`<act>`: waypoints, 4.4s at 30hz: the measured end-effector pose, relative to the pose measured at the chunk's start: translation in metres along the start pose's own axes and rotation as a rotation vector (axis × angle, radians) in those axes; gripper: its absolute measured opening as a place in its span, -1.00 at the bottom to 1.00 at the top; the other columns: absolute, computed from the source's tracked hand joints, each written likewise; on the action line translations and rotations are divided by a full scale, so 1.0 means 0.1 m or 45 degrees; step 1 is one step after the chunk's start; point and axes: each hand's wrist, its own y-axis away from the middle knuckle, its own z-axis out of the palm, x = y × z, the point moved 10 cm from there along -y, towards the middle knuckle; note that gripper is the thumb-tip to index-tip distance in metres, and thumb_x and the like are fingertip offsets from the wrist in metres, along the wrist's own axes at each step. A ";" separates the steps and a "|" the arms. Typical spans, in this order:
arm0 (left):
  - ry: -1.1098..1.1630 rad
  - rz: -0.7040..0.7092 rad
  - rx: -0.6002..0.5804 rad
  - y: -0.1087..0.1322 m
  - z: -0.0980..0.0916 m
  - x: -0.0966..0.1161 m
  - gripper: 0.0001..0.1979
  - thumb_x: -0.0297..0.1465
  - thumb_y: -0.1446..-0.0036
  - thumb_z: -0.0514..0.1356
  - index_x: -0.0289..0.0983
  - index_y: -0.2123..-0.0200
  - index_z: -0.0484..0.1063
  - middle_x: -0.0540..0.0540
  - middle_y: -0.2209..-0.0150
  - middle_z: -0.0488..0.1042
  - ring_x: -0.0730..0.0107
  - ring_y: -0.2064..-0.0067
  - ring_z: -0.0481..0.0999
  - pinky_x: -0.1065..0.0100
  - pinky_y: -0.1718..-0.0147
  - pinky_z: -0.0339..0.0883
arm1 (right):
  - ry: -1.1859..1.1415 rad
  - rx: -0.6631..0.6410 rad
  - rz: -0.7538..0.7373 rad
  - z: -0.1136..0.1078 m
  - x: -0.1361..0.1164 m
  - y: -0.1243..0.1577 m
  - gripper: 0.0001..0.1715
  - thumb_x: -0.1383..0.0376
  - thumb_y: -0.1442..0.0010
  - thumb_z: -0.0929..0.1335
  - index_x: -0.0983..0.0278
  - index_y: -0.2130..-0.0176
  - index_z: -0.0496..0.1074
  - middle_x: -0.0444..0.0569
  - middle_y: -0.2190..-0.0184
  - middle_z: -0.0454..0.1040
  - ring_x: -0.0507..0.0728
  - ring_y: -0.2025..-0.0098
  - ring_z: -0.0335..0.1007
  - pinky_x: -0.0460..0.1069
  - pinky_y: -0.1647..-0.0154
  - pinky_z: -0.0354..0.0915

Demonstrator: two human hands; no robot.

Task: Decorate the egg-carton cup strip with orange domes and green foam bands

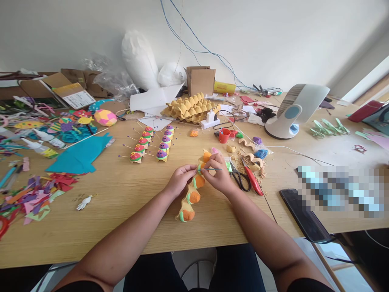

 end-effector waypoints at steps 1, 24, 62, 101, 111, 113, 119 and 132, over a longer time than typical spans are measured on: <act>-0.004 0.004 -0.002 0.00 0.00 0.00 -0.70 -0.30 0.03 0.44 -0.29 0.20 0.64 -0.04 0.49 0.56 0.34 0.40 0.53 0.38 0.38 0.34 | -0.019 0.003 0.000 0.00 0.00 0.00 -0.85 0.33 -0.20 0.43 0.19 0.38 0.40 -0.06 0.29 0.34 0.17 0.17 0.32 0.15 0.08 0.28; -0.017 0.011 0.007 0.00 -0.02 -0.01 -0.70 -0.31 0.02 0.44 -0.28 0.18 0.65 -0.07 0.45 0.59 0.28 0.35 0.57 0.33 0.33 0.36 | -0.051 0.016 0.115 -0.02 0.07 -0.01 -0.82 0.30 -0.23 0.42 0.19 0.40 0.36 -0.05 0.31 0.35 0.18 0.17 0.31 0.18 0.05 0.29; 0.160 -0.056 0.010 0.01 0.02 0.05 -0.64 -0.27 0.09 0.47 -0.31 0.21 0.61 -0.11 0.33 0.67 0.29 0.35 0.64 0.34 0.28 0.43 | 0.088 -0.113 -0.032 0.07 -0.02 0.03 -0.88 0.32 -0.20 0.43 0.18 0.36 0.40 -0.02 0.21 0.34 0.20 0.11 0.29 0.18 0.01 0.26; 0.138 -0.045 0.013 0.04 0.07 0.06 -0.68 -0.30 0.12 0.47 -0.31 0.26 0.64 -0.09 0.38 0.66 0.32 0.37 0.59 0.34 0.30 0.40 | 0.044 -0.064 -0.067 0.05 -0.05 0.03 -0.86 0.34 -0.22 0.41 0.19 0.37 0.37 -0.03 0.24 0.33 0.18 0.14 0.27 0.15 0.06 0.24; 0.141 -0.034 0.006 0.03 0.06 0.06 -0.68 -0.31 0.12 0.47 -0.31 0.25 0.65 -0.10 0.36 0.67 0.31 0.37 0.61 0.34 0.30 0.42 | 0.036 -0.028 -0.071 0.03 -0.06 0.02 -0.84 0.33 -0.23 0.41 0.19 0.37 0.37 -0.04 0.27 0.33 0.18 0.16 0.29 0.13 0.10 0.24; 0.145 -0.035 0.007 0.03 0.05 0.06 -0.68 -0.32 0.13 0.48 -0.31 0.26 0.65 -0.09 0.38 0.66 0.32 0.37 0.61 0.35 0.30 0.42 | 0.028 -0.033 -0.071 0.03 -0.06 0.02 -0.85 0.33 -0.23 0.41 0.19 0.37 0.37 -0.04 0.27 0.33 0.18 0.16 0.29 0.13 0.11 0.24; 0.121 -0.034 0.006 0.02 0.05 0.05 -0.68 -0.30 0.11 0.47 -0.31 0.25 0.64 -0.10 0.37 0.67 0.33 0.37 0.60 0.35 0.29 0.42 | 0.061 -0.028 -0.065 0.04 -0.05 0.03 -0.85 0.34 -0.23 0.42 0.19 0.37 0.37 -0.04 0.26 0.33 0.18 0.15 0.29 0.14 0.09 0.23; 0.104 -0.046 0.011 0.04 0.07 0.06 -0.65 -0.28 0.16 0.49 -0.30 0.26 0.65 -0.09 0.39 0.66 0.39 0.41 0.55 0.38 0.31 0.37 | -0.015 0.009 0.027 0.05 0.04 0.02 -0.82 0.32 -0.24 0.42 0.19 0.38 0.36 -0.05 0.26 0.35 0.18 0.15 0.30 0.13 0.09 0.25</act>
